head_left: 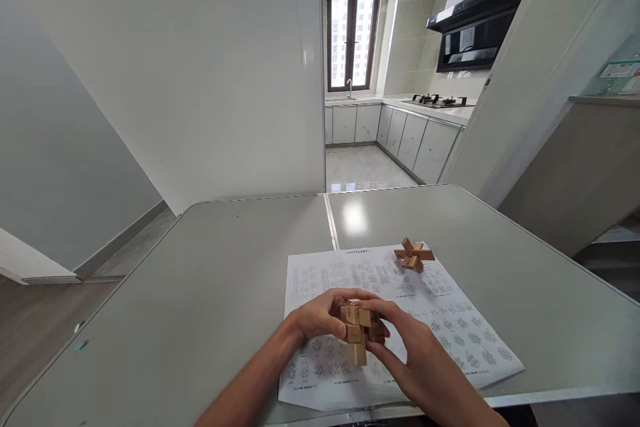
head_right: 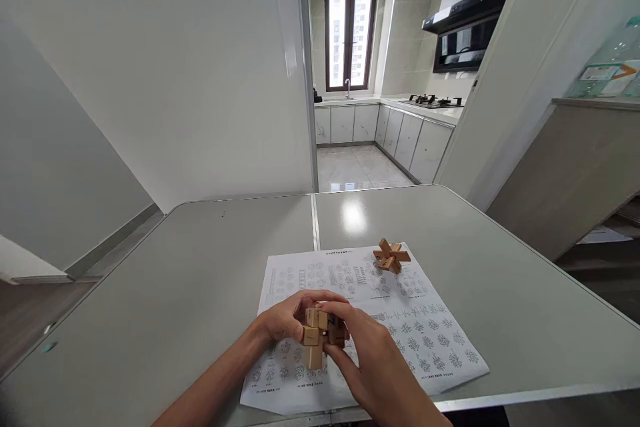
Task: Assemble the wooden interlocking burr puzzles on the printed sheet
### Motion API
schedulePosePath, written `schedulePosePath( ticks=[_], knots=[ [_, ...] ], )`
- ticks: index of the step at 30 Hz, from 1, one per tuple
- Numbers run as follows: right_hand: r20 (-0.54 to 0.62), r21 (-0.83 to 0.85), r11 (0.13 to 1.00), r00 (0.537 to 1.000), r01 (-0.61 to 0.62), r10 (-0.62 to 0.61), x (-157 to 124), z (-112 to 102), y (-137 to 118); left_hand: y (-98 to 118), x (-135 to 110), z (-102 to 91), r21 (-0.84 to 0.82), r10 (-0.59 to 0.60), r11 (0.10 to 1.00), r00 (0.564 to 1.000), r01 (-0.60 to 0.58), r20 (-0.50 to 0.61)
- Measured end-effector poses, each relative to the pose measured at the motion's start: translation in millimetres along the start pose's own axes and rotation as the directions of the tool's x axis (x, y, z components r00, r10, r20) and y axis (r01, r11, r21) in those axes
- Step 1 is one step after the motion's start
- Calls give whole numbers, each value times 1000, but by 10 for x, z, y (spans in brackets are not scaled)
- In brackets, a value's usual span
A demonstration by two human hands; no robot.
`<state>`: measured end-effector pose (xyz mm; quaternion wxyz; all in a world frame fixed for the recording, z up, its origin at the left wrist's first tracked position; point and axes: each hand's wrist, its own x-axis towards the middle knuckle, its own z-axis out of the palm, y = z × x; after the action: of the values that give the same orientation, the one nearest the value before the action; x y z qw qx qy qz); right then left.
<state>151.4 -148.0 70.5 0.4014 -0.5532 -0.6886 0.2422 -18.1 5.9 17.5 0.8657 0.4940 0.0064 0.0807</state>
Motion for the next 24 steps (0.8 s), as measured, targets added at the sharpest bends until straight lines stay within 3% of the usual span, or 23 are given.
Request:
schedulePosePath(
  ticks=[3, 7, 11, 20, 24],
  knots=[
    [55, 38, 996, 996, -76, 74, 21, -67, -89, 22, 6, 30, -51, 23, 998, 1000, -22, 10],
    [87, 123, 990, 994, -73, 63, 79, -118, -202, 9, -10, 14, -102, 47, 994, 999, -49, -19],
    [27, 186, 979, 997, -81, 78, 142, -65, -265, -39, -25, -13, -153, 54, 986, 998, -59, -37],
    [-203, -74, 994, 975, 77, -90, 142, 79, -190, -32, -31, 17, -194, 63, 979, 997, -70, -42],
    [-231, -113, 988, 964, 108, -132, 144, 63, -187, -29, -35, 10, -201, 74, 976, 996, -80, -40]
  ],
)
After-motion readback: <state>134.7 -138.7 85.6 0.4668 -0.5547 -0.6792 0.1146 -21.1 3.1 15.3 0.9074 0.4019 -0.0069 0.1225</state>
